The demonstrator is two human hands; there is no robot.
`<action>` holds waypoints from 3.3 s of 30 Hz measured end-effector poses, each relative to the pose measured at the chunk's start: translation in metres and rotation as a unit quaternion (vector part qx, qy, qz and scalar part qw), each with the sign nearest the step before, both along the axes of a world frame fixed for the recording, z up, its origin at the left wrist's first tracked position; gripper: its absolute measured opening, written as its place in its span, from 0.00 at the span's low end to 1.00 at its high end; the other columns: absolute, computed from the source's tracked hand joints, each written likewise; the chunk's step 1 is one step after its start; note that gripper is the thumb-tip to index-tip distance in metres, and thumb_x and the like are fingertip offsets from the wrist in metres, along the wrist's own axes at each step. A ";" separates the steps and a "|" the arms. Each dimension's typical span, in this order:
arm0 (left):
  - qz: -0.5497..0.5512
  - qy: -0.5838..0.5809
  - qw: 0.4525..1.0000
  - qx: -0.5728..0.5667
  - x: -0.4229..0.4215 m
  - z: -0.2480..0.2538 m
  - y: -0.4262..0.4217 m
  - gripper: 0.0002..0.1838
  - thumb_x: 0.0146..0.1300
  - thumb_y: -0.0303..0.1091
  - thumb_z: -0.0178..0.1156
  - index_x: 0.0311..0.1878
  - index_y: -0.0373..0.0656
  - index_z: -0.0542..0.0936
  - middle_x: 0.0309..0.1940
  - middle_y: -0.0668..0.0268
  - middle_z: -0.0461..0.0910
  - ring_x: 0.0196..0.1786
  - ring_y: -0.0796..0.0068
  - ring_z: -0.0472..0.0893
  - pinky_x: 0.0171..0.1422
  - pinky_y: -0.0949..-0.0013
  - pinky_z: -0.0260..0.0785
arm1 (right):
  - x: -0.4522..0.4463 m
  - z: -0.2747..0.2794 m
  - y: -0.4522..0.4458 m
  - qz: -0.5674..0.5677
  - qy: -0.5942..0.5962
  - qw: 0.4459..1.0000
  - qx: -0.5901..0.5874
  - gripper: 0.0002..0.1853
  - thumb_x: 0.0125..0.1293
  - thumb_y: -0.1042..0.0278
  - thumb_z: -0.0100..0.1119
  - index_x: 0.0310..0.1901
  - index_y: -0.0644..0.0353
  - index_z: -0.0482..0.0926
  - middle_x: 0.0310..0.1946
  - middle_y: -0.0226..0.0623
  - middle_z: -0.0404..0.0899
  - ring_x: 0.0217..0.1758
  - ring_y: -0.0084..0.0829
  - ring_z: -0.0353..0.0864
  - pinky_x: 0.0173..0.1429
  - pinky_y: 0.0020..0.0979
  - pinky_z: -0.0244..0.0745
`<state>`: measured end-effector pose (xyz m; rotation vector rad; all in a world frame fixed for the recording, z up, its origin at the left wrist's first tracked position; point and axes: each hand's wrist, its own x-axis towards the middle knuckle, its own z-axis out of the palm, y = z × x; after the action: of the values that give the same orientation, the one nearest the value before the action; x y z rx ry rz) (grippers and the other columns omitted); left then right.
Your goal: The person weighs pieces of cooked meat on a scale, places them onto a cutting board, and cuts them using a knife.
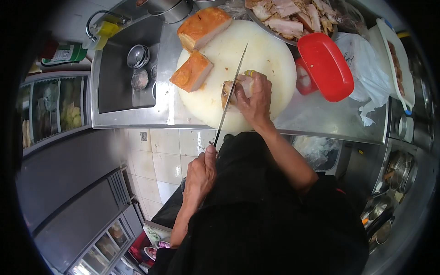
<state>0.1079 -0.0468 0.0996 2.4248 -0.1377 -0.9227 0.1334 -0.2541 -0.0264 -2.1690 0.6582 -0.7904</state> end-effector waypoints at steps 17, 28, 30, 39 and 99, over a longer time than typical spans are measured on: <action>-0.038 0.009 0.999 0.014 0.040 -0.025 -0.043 0.37 0.79 0.54 0.39 0.31 0.26 0.81 0.32 0.28 0.78 0.43 0.24 0.78 0.52 0.36 0.69 | 0.000 -0.015 -0.015 0.064 -0.014 0.995 -0.070 0.21 0.56 0.70 0.69 0.50 0.66 0.75 0.47 0.48 0.78 0.49 0.50 0.74 0.53 0.46 0.72; -0.060 0.025 0.997 0.043 0.041 -0.052 -0.044 0.37 0.79 0.54 0.38 0.31 0.28 0.82 0.33 0.28 0.79 0.45 0.24 0.78 0.56 0.37 0.70 | 0.002 -0.014 -0.017 0.037 -0.049 0.994 0.087 0.21 0.55 0.71 0.68 0.49 0.66 0.76 0.41 0.49 0.80 0.44 0.50 0.77 0.50 0.44 0.75; -0.064 0.006 0.997 0.049 0.045 -0.066 -0.053 0.38 0.79 0.54 0.37 0.31 0.28 0.82 0.33 0.28 0.79 0.44 0.24 0.79 0.55 0.37 0.71 | 0.002 -0.019 -0.017 0.040 -0.060 0.994 0.084 0.20 0.55 0.71 0.68 0.49 0.66 0.76 0.40 0.49 0.80 0.45 0.50 0.78 0.51 0.43 0.75; -0.062 0.024 0.994 0.092 0.007 -0.033 0.006 0.39 0.78 0.56 0.37 0.32 0.28 0.84 0.29 0.28 0.78 0.42 0.26 0.80 0.52 0.37 0.73 | 0.003 -0.014 -0.019 0.049 -0.035 0.994 0.089 0.19 0.56 0.72 0.66 0.49 0.64 0.75 0.44 0.49 0.80 0.48 0.51 0.77 0.54 0.44 0.73; 0.094 0.028 0.991 0.094 -0.007 -0.033 0.042 0.46 0.75 0.66 0.39 0.25 0.25 0.77 0.17 0.44 0.74 0.25 0.49 0.75 0.37 0.50 0.67 | 0.095 0.079 -0.314 0.080 0.289 0.954 0.028 0.34 0.49 0.63 0.72 0.59 0.64 0.75 0.59 0.45 0.79 0.57 0.46 0.81 0.62 0.38 0.75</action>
<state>0.1012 -0.0044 0.0664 2.5266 0.2031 -0.9537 0.2281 -0.5682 0.0526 -2.3716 0.7609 -0.0357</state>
